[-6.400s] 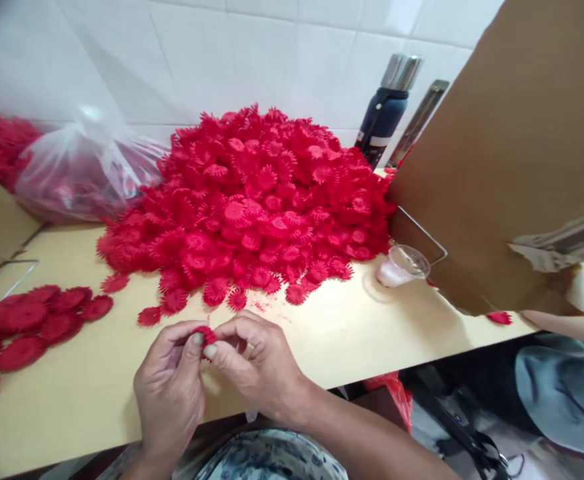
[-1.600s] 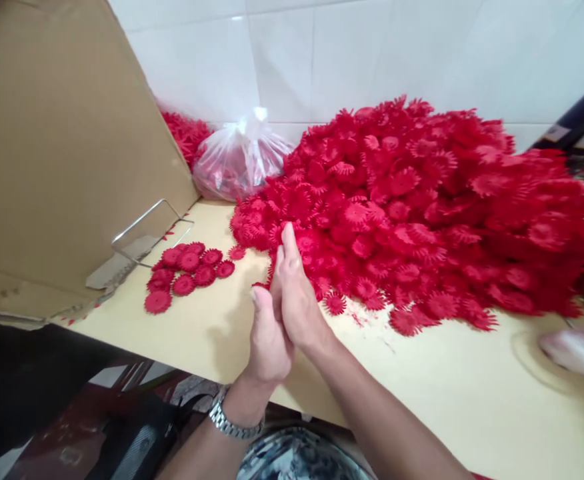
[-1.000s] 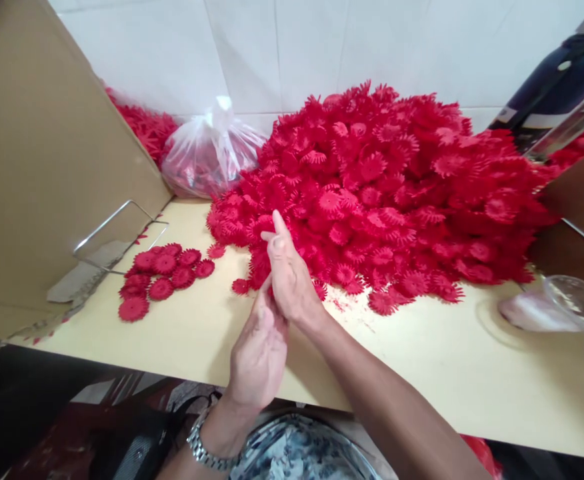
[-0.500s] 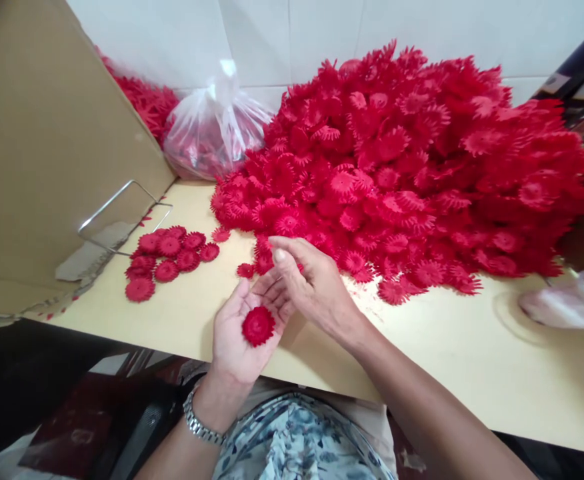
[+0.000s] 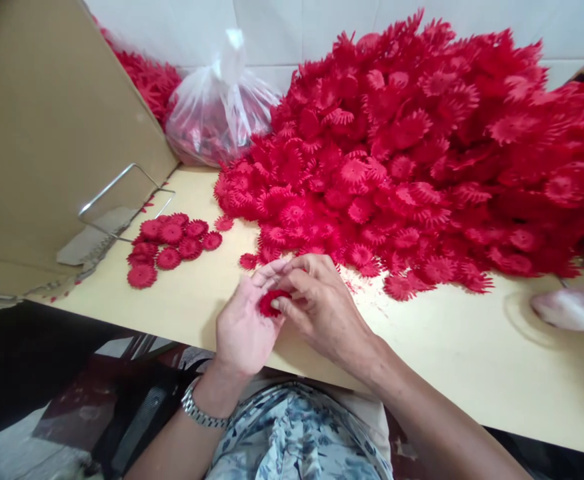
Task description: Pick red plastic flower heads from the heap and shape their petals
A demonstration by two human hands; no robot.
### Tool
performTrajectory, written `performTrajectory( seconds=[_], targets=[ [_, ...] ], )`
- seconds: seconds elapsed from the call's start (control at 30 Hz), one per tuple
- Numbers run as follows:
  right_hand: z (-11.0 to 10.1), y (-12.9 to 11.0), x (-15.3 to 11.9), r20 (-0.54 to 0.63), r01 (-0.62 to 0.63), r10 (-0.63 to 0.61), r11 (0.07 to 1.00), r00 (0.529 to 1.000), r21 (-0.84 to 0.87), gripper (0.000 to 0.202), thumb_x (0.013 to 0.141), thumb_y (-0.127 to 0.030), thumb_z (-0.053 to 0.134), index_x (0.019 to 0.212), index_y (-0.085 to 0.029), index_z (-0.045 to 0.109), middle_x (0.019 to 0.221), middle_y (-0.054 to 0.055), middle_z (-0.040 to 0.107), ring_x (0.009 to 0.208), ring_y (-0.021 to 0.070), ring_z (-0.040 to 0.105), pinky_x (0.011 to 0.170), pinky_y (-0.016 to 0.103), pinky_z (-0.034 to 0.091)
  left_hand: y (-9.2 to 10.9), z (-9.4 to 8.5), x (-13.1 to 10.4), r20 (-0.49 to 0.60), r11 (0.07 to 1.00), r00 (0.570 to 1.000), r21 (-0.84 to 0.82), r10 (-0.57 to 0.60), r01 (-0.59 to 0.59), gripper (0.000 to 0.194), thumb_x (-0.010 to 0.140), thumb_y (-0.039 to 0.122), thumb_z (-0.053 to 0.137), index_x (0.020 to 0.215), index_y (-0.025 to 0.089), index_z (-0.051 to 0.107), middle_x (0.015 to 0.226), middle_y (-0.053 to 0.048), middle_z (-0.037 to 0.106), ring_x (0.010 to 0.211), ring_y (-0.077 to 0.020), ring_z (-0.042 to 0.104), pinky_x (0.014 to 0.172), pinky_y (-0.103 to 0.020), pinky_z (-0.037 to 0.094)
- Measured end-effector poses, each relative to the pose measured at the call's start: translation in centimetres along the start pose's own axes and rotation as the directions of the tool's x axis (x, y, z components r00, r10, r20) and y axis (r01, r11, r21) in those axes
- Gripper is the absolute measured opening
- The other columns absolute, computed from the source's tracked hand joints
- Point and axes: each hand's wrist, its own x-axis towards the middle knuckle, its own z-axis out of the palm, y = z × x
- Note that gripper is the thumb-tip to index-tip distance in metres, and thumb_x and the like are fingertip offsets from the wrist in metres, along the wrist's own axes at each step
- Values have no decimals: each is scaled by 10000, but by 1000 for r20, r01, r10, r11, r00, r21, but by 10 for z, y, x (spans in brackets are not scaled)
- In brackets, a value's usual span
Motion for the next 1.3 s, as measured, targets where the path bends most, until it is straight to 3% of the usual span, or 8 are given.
performTrajectory(
  seconds=[0.17,0.3,0.53,0.73,0.93,1.1,1.2,1.3],
  targets=[
    [-4,0,1,17,-71,72,996,997,-55,161,845,-218,528,729,-181,633,762,73,599,730,193,537,622,339,469,-10,-13,-6,31,981,998,186,56,-60,305,752,176,634,1056,167,660,981,-71,699,882,-158,641,772,-245,490],
    [-8,-1,1,81,-59,58,998,995,10,256,883,-214,472,693,-178,639,738,67,611,702,175,554,643,329,465,-9,-14,-5,-61,962,994,265,87,-68,236,728,224,666,949,144,677,816,-61,711,714,-173,662,620,-272,527],
    [-11,-3,-2,99,-29,11,983,995,180,334,908,-209,454,604,-197,590,760,49,625,756,144,587,670,265,480,-3,-13,-8,-40,940,997,336,72,-55,162,744,262,649,833,127,636,560,-7,637,378,-125,565,361,-226,455],
    [-12,-1,-4,43,-110,105,986,994,126,122,878,-282,530,841,-194,606,806,42,631,756,147,599,613,247,458,1,-15,-6,-105,895,990,444,96,-39,266,723,396,672,658,155,580,441,38,551,285,-77,461,274,-167,349],
    [-7,-6,3,258,-115,55,968,964,222,90,821,-208,593,739,-176,572,652,-12,619,601,102,561,562,204,428,-1,-20,-3,-118,834,986,550,116,-33,441,727,547,617,557,153,512,372,68,430,265,-30,331,259,-138,210],
    [-7,2,12,21,93,-91,992,996,-89,224,852,-140,458,677,-161,596,584,11,579,523,106,510,494,214,368,1,-24,-8,-68,815,993,578,94,-37,478,785,542,551,548,129,516,386,44,452,291,-12,330,296,-122,192],
    [-16,17,32,-166,17,-96,905,981,-425,227,878,-174,440,802,-149,652,668,53,618,595,145,551,527,240,398,7,-22,-8,-41,893,999,450,24,-2,390,792,503,559,698,125,582,486,19,552,317,-37,419,311,-134,264],
    [-26,32,53,-203,-81,-78,736,976,-672,272,877,-176,423,997,-132,664,901,128,657,787,227,602,624,307,454,13,-18,-6,2,952,999,303,-39,37,279,760,390,622,865,133,585,677,-28,664,418,-109,571,383,-209,440]
  ],
)
